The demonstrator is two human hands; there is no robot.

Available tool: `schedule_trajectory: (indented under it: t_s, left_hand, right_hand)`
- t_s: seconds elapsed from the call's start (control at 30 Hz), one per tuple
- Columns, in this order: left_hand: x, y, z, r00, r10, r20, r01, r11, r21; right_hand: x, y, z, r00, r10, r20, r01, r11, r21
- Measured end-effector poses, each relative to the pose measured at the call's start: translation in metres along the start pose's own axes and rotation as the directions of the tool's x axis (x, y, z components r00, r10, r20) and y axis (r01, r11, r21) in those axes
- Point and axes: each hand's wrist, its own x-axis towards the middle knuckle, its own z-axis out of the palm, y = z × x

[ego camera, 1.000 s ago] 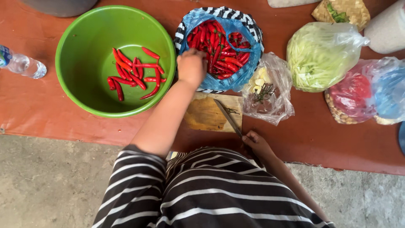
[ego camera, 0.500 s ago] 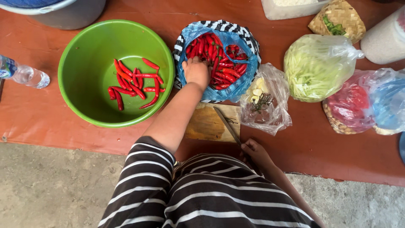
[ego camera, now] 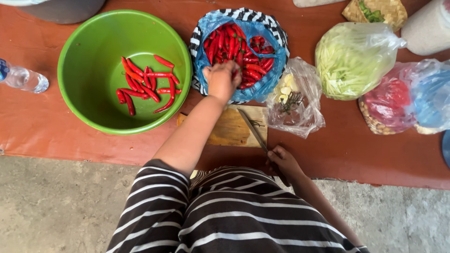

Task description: The person repeatedly picks red chilies from a blue bag, cuts off the stems on a wooden cutting board using a knife, and places the trimmed chilies into a green bowl. The process continues throughout the clip with the bowl gradually filling.

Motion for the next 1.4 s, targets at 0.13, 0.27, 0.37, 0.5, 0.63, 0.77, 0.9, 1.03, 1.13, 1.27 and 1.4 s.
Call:
schedule_trajectory:
  t_s: [0.13,0.27,0.37,0.5,0.63,0.77,0.9,1.03,1.13,1.27,1.4]
  left_hand:
    - [-0.014,0.019,-0.038,0.95,0.149,-0.275,-0.197,0.968,-0.155]
    - [-0.048,0.016,-0.061,0.952,0.304,0.045,-0.301,0.951,-0.069]
    - [-0.075,-0.001,-0.043,0.884,0.196,0.425,-0.263,0.959,0.105]
    - [-0.105,-0.025,0.01,0.855,0.15,0.496,-0.252,0.957,0.145]
    - [-0.125,-0.041,0.033,0.904,0.174,0.391,-0.207,0.977,0.044]
    - [-0.132,-0.048,0.024,0.912,0.05,0.406,-0.118,0.983,0.144]
    - [-0.131,-0.05,0.02,0.912,0.044,0.407,-0.098,0.989,0.113]
    - [-0.134,-0.049,0.03,0.916,0.058,0.398,-0.084,0.995,0.049]
    - [-0.136,-0.049,0.034,0.919,0.073,0.388,-0.113,0.99,0.082]
    - [-0.135,-0.048,0.03,0.905,0.054,0.423,-0.105,0.99,0.098]
    - [-0.135,-0.044,0.03,0.892,0.027,0.452,-0.091,0.989,0.12]
  right_hand:
    - [-0.002,0.008,0.001,1.0,-0.004,-0.03,0.004,1.0,-0.012]
    - [-0.006,0.011,0.006,0.997,0.035,-0.067,-0.033,0.999,0.037]
    - [-0.009,0.01,0.013,0.995,0.045,-0.092,-0.039,0.997,0.072]
    - [-0.013,0.007,0.022,0.995,-0.01,-0.103,0.017,0.998,0.064]
    - [-0.02,0.006,0.029,0.986,-0.004,-0.169,0.016,0.997,0.07]
    - [-0.028,0.011,0.033,0.977,-0.092,-0.192,0.111,0.99,0.087]
    - [-0.033,0.014,0.038,0.978,-0.119,-0.169,0.133,0.989,0.071]
    - [-0.034,0.016,0.046,0.986,-0.068,-0.151,0.07,0.998,0.005]
    - [-0.033,0.017,0.049,0.987,-0.059,-0.148,0.06,0.998,0.007]
    - [-0.032,0.017,0.05,0.985,-0.047,-0.168,0.047,0.999,-0.004]
    - [-0.033,0.023,0.05,0.981,-0.032,-0.191,0.036,0.999,0.018]
